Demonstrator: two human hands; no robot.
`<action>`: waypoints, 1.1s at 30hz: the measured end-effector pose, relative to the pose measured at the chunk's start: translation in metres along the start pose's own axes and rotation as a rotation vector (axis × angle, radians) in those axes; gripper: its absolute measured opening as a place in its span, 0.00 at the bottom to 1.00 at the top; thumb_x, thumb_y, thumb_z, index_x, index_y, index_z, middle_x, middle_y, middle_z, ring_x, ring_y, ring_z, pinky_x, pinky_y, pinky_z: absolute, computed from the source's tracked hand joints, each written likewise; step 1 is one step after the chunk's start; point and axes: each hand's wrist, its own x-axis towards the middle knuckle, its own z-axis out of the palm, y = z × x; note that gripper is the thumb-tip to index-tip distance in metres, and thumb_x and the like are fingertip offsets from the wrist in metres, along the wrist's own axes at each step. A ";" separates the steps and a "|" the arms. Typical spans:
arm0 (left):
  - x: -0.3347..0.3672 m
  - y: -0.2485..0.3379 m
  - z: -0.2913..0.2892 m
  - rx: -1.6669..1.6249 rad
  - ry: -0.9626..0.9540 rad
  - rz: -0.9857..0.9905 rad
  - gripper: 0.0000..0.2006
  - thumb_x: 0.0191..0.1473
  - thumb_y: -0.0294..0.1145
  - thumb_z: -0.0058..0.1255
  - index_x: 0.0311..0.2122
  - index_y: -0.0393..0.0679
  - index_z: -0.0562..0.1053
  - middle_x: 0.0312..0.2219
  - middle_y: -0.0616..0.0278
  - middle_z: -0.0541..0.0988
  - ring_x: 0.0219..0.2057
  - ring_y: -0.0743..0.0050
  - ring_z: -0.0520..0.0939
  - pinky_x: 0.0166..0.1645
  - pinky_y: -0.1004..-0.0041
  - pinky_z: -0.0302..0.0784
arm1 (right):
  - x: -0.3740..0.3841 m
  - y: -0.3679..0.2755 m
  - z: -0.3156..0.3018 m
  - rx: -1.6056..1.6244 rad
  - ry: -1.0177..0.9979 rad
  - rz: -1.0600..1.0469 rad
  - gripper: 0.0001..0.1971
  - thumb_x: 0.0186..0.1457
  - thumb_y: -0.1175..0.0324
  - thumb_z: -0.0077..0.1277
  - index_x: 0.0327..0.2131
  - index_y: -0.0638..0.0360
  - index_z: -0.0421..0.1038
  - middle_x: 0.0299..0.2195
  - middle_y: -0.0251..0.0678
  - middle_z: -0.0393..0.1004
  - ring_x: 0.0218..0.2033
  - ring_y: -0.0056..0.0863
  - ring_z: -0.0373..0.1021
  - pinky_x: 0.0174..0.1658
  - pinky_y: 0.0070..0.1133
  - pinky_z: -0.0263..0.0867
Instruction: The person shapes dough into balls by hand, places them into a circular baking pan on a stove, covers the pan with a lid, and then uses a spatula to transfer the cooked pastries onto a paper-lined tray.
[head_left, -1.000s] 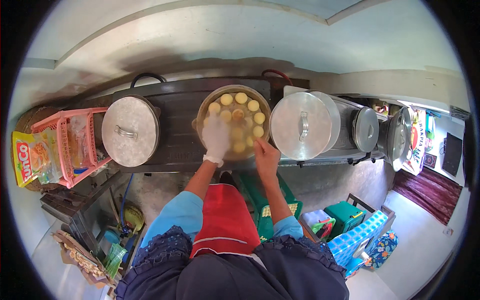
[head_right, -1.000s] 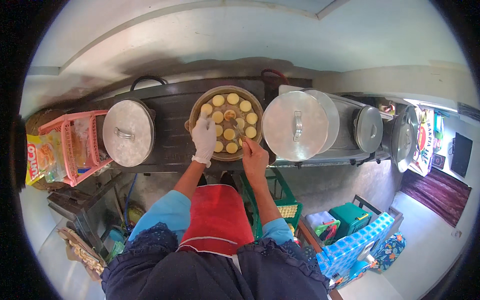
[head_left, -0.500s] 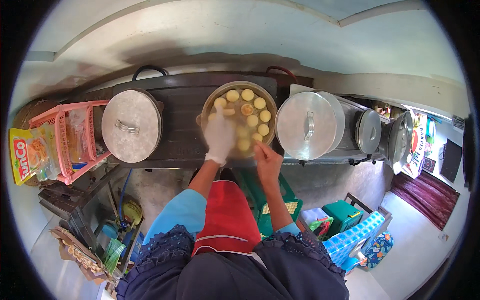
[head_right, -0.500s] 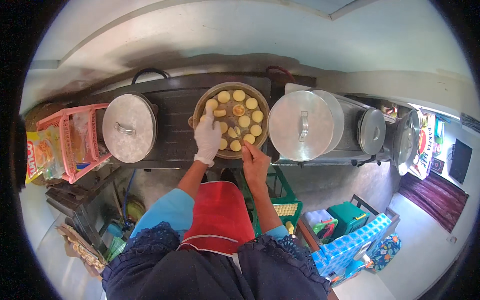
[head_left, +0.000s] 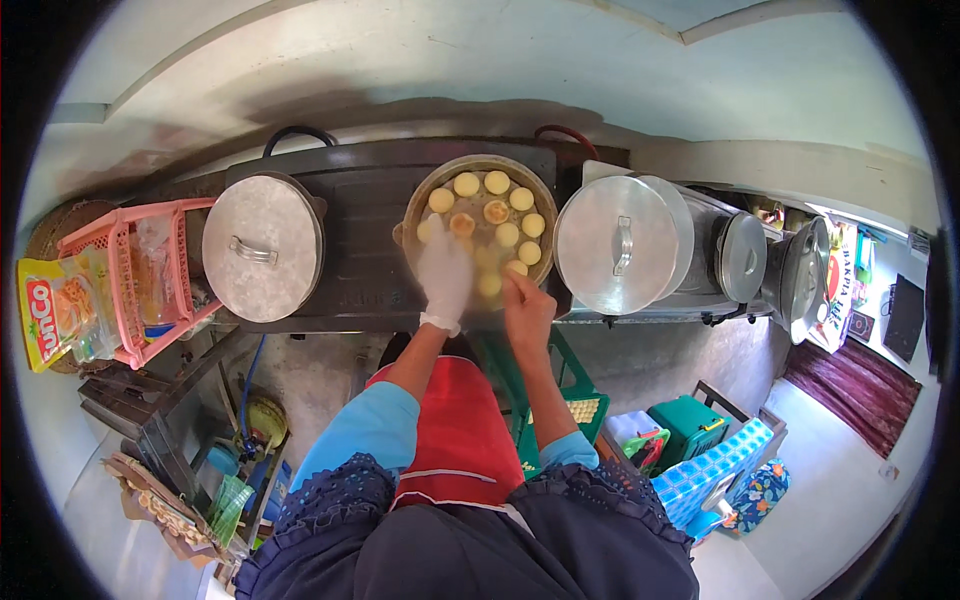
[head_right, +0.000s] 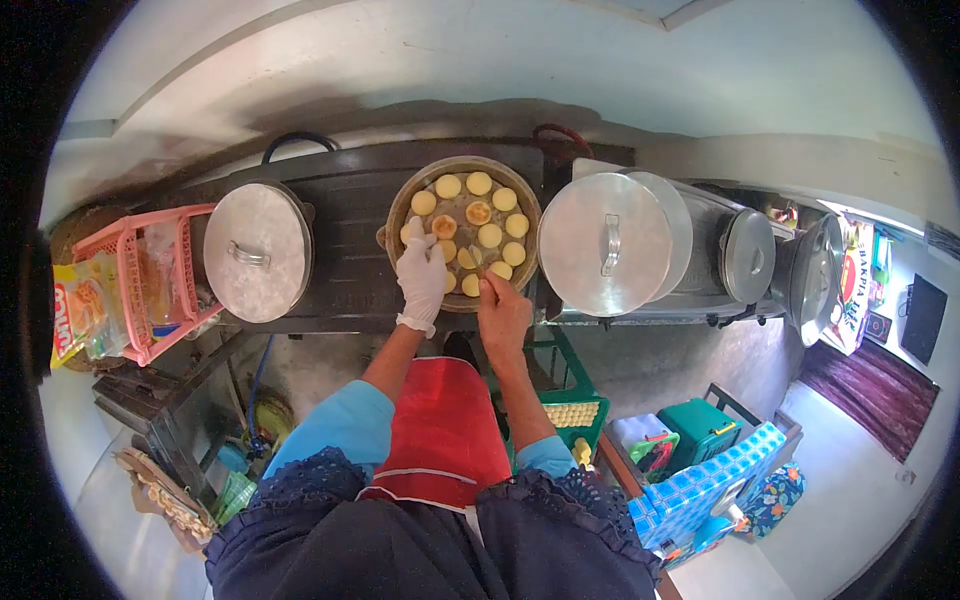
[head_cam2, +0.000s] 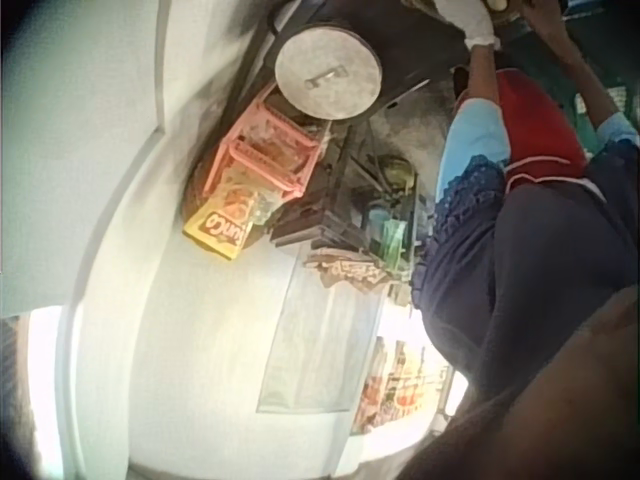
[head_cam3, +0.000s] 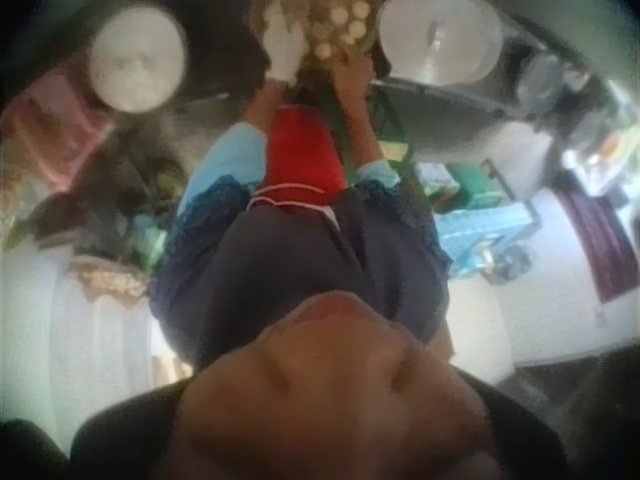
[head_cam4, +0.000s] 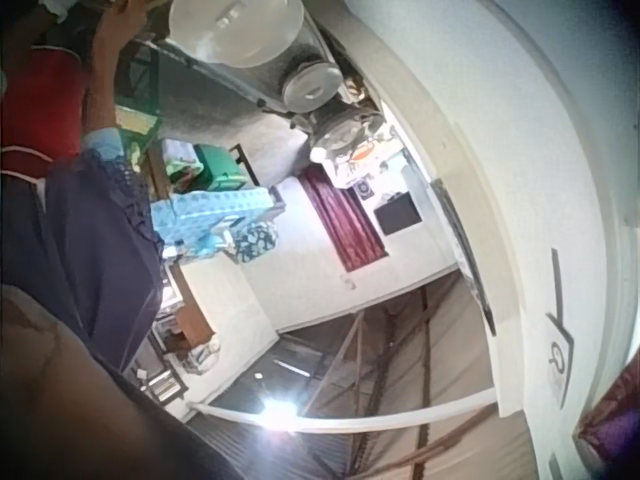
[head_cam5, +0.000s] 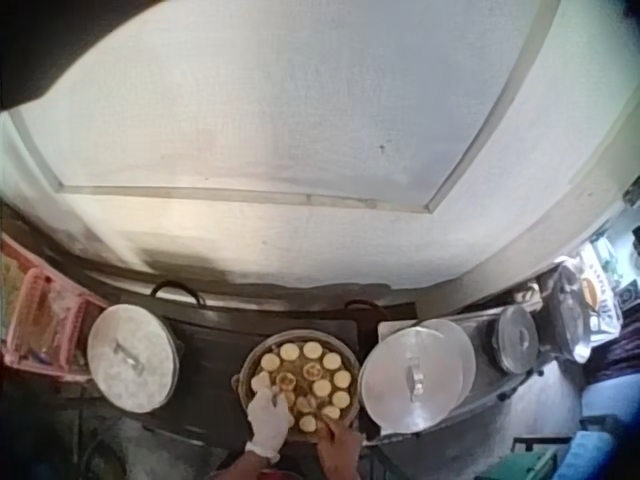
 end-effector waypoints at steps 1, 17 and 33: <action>0.001 0.005 0.002 -0.098 0.089 0.063 0.11 0.54 0.25 0.50 0.42 0.35 0.75 0.37 0.45 0.81 0.29 0.62 0.83 0.34 0.65 0.75 | 0.001 0.001 0.003 0.012 0.049 -0.062 0.12 0.55 0.70 0.53 0.42 0.65 0.76 0.32 0.49 0.79 0.31 0.33 0.76 0.36 0.27 0.69; -0.018 0.006 -0.006 0.070 -0.052 -0.030 0.17 0.53 0.26 0.52 0.50 0.39 0.74 0.30 0.50 0.82 0.33 0.57 0.84 0.37 0.65 0.76 | -0.035 -0.008 -0.030 0.212 0.005 0.104 0.11 0.57 0.70 0.53 0.41 0.64 0.77 0.24 0.42 0.77 0.21 0.22 0.70 0.29 0.22 0.67; -0.039 0.003 0.006 -0.001 -0.067 0.127 0.23 0.55 0.30 0.47 0.57 0.42 0.64 0.31 0.46 0.79 0.33 0.46 0.80 0.36 0.57 0.73 | -0.033 0.019 -0.043 0.215 0.087 0.150 0.12 0.57 0.70 0.53 0.42 0.67 0.77 0.22 0.34 0.75 0.23 0.16 0.69 0.28 0.18 0.65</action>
